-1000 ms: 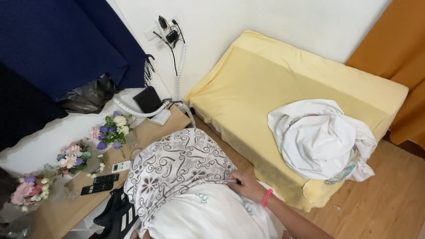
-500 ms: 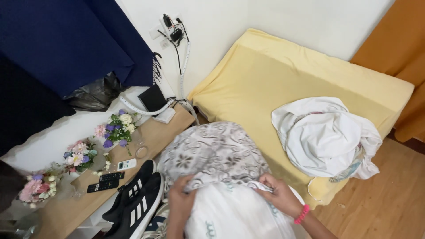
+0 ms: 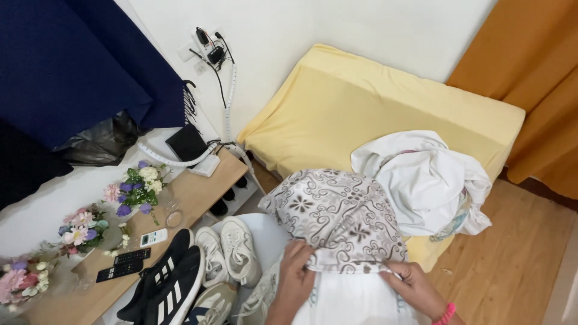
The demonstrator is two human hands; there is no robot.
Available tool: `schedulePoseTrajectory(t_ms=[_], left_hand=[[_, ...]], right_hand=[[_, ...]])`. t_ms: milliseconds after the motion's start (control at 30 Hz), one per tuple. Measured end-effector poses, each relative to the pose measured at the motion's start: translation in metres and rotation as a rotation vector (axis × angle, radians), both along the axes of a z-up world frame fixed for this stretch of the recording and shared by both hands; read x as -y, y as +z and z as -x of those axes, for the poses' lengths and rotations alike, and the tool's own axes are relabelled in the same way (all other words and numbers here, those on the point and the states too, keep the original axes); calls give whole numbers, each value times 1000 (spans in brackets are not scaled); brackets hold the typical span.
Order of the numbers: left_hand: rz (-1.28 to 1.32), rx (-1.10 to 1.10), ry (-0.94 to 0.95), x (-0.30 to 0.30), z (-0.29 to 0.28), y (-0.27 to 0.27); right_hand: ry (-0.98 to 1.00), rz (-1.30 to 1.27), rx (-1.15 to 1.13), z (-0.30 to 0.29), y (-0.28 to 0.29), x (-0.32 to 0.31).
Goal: The person puts a patterned pillowcase onto a white pillow by hand. They repeatedly pull, tuck, and smooth the fabric over the pillow, adjusting the corners and edges to fit the case properly.
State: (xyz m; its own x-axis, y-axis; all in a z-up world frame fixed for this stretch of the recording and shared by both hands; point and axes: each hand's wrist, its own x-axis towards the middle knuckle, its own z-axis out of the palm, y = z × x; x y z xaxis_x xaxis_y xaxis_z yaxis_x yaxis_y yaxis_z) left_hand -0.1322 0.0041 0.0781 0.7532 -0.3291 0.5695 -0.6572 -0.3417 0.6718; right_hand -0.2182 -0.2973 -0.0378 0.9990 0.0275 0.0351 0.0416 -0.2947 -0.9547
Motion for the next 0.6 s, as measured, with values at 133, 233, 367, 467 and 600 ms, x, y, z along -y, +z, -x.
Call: schedulePoseTrajectory(t_ms=[133,233,367,467,600], left_hand=[[48,-57,-198,31,7,11],[26,-30,-283,51,11,26],[33,-38,-275,64,13,27],[19,-51,-91,58,7,19],[68,-174,104,38,9,-8]], right_hand=[[-66,9,-39,-16,24,9],[-33,200,305,-33,109,-16],[18,349,545,-42,110,-31],[-45,323,391,-44,79,-34],[-7,286,308,-39,80,-48]])
